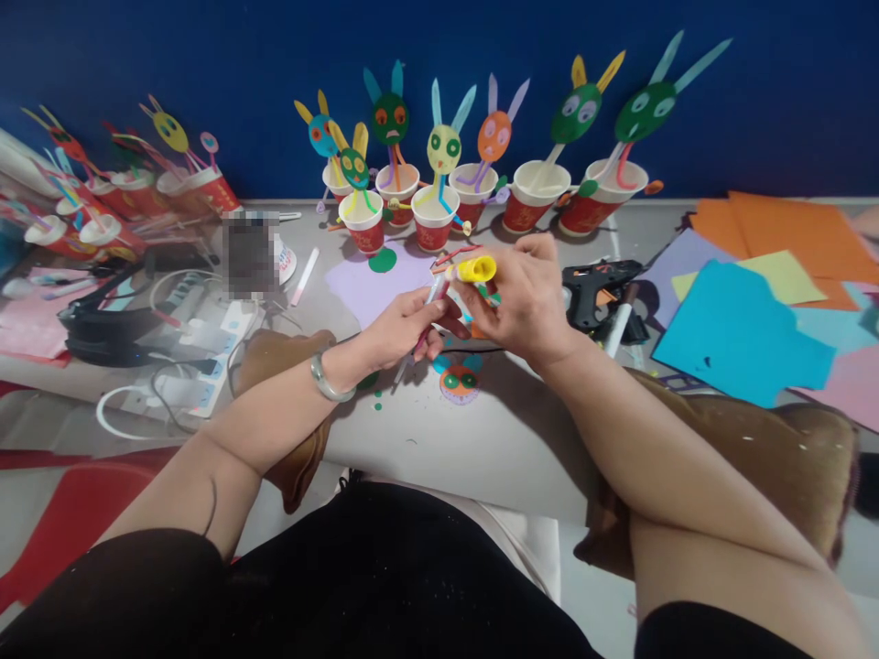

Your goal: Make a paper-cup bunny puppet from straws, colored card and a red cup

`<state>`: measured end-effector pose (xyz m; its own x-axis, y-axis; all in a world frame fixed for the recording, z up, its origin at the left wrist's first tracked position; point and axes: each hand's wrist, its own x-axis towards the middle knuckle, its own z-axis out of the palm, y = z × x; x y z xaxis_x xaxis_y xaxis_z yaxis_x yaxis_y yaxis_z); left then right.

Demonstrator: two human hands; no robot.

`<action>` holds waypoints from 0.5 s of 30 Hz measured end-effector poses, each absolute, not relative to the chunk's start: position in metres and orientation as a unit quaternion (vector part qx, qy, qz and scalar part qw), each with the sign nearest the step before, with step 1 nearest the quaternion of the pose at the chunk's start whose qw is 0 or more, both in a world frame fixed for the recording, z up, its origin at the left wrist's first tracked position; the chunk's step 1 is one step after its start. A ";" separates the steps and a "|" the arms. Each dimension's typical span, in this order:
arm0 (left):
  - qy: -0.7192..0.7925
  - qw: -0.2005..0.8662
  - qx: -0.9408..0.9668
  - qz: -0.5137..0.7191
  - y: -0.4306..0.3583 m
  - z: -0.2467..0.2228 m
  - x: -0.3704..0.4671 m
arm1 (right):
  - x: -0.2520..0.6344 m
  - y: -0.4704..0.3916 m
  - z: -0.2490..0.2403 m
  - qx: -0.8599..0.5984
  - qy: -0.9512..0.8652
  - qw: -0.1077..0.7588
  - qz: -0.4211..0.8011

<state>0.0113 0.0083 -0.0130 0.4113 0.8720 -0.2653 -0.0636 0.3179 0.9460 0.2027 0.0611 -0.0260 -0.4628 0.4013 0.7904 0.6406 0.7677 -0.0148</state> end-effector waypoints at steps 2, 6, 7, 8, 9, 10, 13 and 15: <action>0.420 0.693 0.478 0.338 0.008 -0.013 0.011 | 0.206 0.062 -0.025 -0.358 -0.828 0.414 -0.119; 0.433 0.688 0.471 0.344 0.009 -0.011 0.011 | 0.201 0.051 -0.020 -0.343 -0.830 0.429 -0.101; 0.434 0.685 0.472 0.345 0.009 -0.011 0.010 | 0.198 0.048 -0.019 -0.305 -0.834 0.445 -0.114; 0.435 0.681 0.474 0.349 0.010 -0.011 0.010 | 0.195 0.045 -0.018 -0.269 -0.839 0.456 -0.127; 0.436 0.677 0.477 0.352 0.010 -0.011 0.010 | 0.192 0.044 -0.018 -0.245 -0.847 0.452 -0.134; 0.435 0.675 0.480 0.355 0.010 -0.012 0.010 | 0.191 0.043 -0.019 -0.226 -0.852 0.451 -0.143; 0.427 0.678 0.481 0.355 0.010 -0.015 0.010 | 0.193 0.047 -0.024 -0.240 -0.860 0.427 -0.145; 0.424 0.686 0.481 0.345 0.009 -0.017 0.011 | 0.199 0.053 -0.027 -0.301 -0.859 0.398 -0.116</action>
<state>0.0112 0.0093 -0.0171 0.4030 0.8802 -0.2505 -0.0653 0.3007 0.9515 0.1992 0.0530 -0.0273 -0.5024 0.4247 0.7532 0.6086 0.7924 -0.0409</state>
